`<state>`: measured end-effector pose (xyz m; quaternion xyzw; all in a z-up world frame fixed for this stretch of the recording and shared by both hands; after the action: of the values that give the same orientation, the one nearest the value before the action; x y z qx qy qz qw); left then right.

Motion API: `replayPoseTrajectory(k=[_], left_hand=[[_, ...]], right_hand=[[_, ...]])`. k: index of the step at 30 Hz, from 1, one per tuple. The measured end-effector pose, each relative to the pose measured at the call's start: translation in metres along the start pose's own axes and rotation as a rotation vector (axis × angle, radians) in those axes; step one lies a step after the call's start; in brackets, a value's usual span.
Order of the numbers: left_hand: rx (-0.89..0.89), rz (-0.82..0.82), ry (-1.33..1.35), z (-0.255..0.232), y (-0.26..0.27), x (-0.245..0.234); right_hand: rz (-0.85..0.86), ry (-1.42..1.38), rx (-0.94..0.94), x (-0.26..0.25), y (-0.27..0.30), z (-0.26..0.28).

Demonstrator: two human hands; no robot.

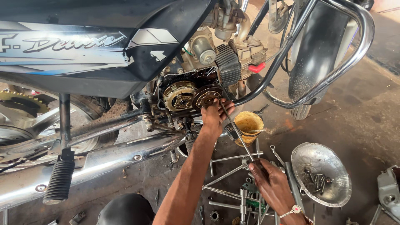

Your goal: The person works on a motorcycle engine, first by hand and then using a screwdriver to tighten components, while also handling a small container of oil and various metal parts.

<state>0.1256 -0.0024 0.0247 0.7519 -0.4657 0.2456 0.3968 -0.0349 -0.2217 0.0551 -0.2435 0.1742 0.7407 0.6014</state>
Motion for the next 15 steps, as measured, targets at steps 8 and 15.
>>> replayPoseTrajectory(k=[8, 15], left_hand=[[-0.059, 0.031, -0.056, -0.003, -0.006, 0.001], [-0.064, 0.280, -0.176, 0.008, 0.037, -0.007]], right_hand=[[0.061, -0.082, 0.230, 0.005, -0.008, 0.004], [-0.169, 0.562, -0.233, -0.004, -0.011, 0.007]])
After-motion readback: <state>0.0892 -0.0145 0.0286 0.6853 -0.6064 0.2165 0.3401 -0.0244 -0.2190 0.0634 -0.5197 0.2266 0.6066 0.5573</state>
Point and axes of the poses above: each hand's wrist, its own y-axis away from the middle knuckle, its own x-axis out of the palm, z = x × y, the point moved 1 cm from there along -y, towards the middle knuckle, and after that the axes turned 5 degrees about -x, right-handed, at the moved point
